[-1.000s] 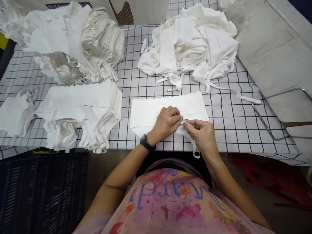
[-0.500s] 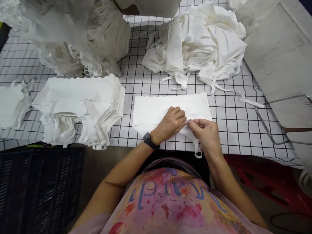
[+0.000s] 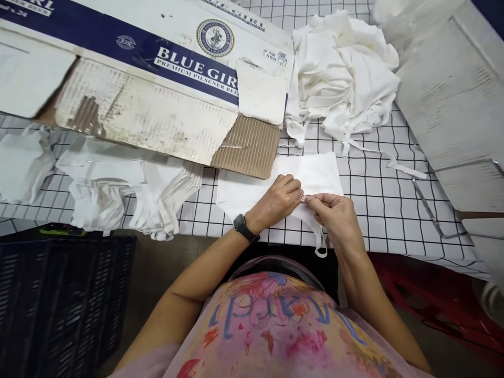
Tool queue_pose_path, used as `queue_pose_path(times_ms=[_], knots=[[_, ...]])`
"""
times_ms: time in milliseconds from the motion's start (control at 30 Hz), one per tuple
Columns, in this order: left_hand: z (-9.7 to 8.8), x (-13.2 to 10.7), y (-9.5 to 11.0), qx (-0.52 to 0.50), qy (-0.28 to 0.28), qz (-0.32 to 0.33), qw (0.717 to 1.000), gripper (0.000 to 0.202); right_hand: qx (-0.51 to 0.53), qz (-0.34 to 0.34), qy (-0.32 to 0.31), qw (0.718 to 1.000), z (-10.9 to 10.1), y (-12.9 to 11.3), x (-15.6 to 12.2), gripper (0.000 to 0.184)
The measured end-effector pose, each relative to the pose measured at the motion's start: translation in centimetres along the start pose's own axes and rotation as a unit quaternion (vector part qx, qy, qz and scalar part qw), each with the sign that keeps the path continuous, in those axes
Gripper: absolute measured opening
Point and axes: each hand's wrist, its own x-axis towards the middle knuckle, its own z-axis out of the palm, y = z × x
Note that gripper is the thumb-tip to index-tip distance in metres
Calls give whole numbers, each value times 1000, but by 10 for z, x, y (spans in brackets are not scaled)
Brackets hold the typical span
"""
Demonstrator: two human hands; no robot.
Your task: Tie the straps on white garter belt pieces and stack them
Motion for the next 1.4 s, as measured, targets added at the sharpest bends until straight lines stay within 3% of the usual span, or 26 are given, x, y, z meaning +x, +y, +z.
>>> queue_pose_path(times_ms=[300, 600, 767, 1033, 1300, 1400], knots=[[-1, -1, 0, -27, -24, -10, 999, 32, -18, -21, -2, 1000, 2, -2, 1, 27], [-2, -1, 1, -18, -13, -2, 1000, 33, -19, -13, 11, 1000, 3, -4, 2, 23], [-3, 0, 2, -23, -27, -10, 999, 35, 8, -6, 50, 999, 8, -6, -2, 22], [-1, -1, 2, -15, -15, 0, 1000, 36, 4, -58, 118, 991, 17, 4, -4, 18], [-4, 0, 5, 8, -10, 5, 1000, 37, 42, -55, 153, 986, 24, 7, -9, 21], [-3, -1, 5, 26, -3, 15, 1000, 37, 37, -56, 128, 989, 20, 7, -14, 24]])
